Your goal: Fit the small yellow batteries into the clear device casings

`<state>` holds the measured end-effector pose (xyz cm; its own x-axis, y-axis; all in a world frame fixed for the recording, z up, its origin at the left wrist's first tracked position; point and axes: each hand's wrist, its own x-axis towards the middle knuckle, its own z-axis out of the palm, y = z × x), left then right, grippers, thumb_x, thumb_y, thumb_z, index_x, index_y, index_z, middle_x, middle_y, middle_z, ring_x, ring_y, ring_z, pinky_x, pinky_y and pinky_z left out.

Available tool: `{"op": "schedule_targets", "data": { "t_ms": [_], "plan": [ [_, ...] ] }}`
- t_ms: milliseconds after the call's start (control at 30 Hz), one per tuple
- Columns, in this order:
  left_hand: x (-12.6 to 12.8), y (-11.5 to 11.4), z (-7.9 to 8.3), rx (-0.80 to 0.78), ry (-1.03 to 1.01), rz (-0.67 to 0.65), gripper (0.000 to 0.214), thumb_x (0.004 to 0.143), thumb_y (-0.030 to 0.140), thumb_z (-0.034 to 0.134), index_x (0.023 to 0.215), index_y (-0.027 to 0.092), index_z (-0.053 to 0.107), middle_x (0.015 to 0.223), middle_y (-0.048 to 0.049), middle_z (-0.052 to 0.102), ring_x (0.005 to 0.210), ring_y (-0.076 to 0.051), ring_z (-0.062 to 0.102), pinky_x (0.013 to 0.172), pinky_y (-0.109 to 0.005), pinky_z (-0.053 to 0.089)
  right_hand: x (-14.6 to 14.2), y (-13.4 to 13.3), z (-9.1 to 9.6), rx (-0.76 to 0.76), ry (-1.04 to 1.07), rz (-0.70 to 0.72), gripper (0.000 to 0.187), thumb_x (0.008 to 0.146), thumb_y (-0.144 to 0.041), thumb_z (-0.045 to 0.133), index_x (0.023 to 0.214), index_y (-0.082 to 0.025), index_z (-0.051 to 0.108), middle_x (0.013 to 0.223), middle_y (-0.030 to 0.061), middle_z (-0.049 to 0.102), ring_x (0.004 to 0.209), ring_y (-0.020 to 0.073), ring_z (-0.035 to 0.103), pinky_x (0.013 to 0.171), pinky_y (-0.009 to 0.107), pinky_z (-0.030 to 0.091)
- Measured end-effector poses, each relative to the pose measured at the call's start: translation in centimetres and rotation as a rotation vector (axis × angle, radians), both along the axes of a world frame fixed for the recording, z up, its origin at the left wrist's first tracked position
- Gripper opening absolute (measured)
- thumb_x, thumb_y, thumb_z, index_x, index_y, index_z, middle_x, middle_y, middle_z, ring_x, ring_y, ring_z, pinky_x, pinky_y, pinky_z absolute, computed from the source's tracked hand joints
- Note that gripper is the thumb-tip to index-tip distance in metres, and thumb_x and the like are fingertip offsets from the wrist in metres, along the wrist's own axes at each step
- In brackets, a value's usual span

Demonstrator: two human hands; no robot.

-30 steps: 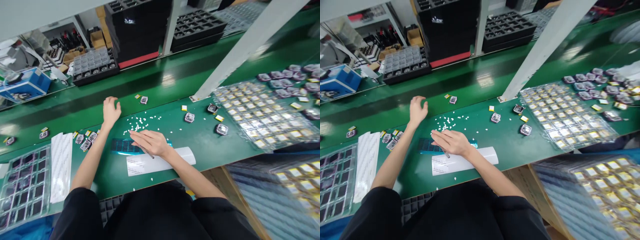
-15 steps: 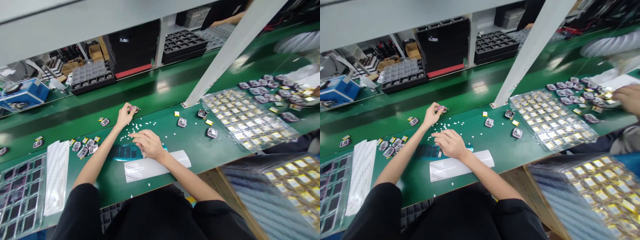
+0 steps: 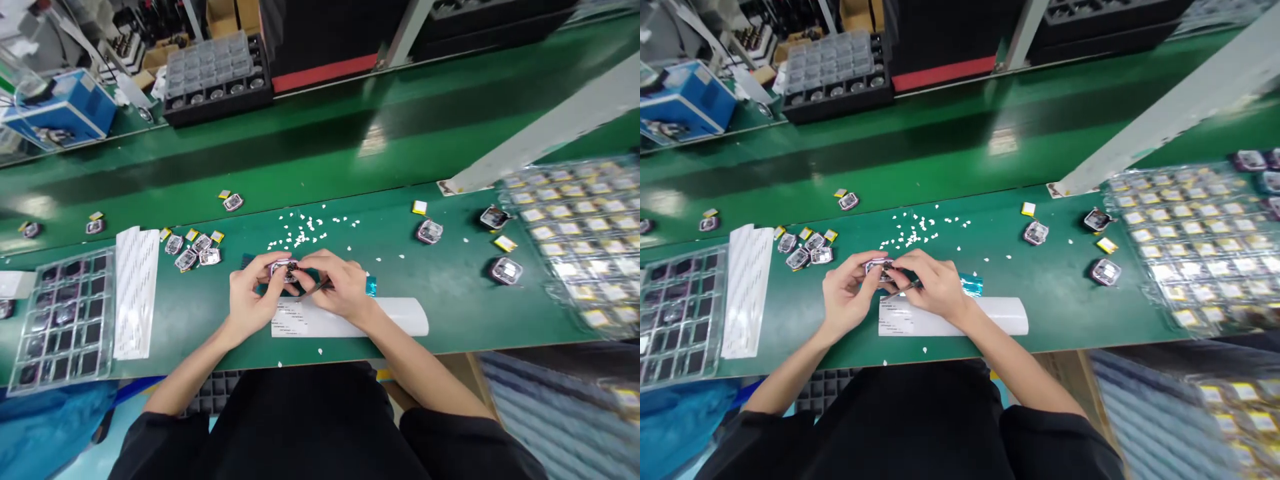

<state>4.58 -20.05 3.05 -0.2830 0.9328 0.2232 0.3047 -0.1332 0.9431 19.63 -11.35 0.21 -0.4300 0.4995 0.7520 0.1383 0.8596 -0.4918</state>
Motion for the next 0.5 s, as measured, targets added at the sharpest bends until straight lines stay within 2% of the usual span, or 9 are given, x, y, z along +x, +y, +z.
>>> {"op": "schedule_targets", "data": {
  "t_ms": [133,267,400,500],
  "plan": [
    [-0.6,-0.1,-0.6,0.086,0.153,0.051,0.017,0.095,0.015,0.062,0.109,0.019,0.072,0.086,-0.0002,0.082,0.062,-0.012,0.078,0.061,-0.018,0.064,-0.4,-0.4,-0.3,0.038,-0.071,0.009,0.011,0.099,-0.015,0.059,0.106,-0.022,0.064,0.087,-0.0010,0.076,0.068,0.0081,0.069,0.050,0.019,0.047],
    [-0.8,-0.4,-0.6,0.141,0.277,0.091,0.020,0.093,0.013,0.063,0.109,0.019,0.072,0.092,-0.0002,0.082,0.063,-0.010,0.077,0.063,-0.017,0.064,-0.9,-0.8,-0.6,0.018,-0.064,-0.040,0.013,0.101,-0.019,0.060,0.113,-0.020,0.064,0.083,-0.0010,0.076,0.061,0.0073,0.066,0.046,0.021,0.045],
    [-0.5,-0.7,-0.6,0.116,0.293,0.119,0.021,0.093,0.014,0.062,0.109,0.022,0.072,0.092,0.0007,0.082,0.063,-0.011,0.077,0.063,-0.019,0.065,-0.9,-1.0,-0.8,0.106,-0.099,-0.071,0.021,0.101,-0.018,0.060,0.122,-0.021,0.063,0.085,-0.0002,0.078,0.064,0.0099,0.070,0.049,0.022,0.050],
    [-0.1,-0.8,-0.8,0.078,0.274,0.170,0.020,0.092,0.015,0.063,0.108,0.023,0.071,0.093,0.0005,0.082,0.064,-0.012,0.077,0.065,-0.022,0.067,-0.9,-1.1,-1.0,0.171,-0.108,-0.099,0.037,0.098,-0.015,0.063,0.133,-0.025,0.060,0.091,-0.0003,0.079,0.069,0.0124,0.073,0.055,0.023,0.055]
  ]
}}
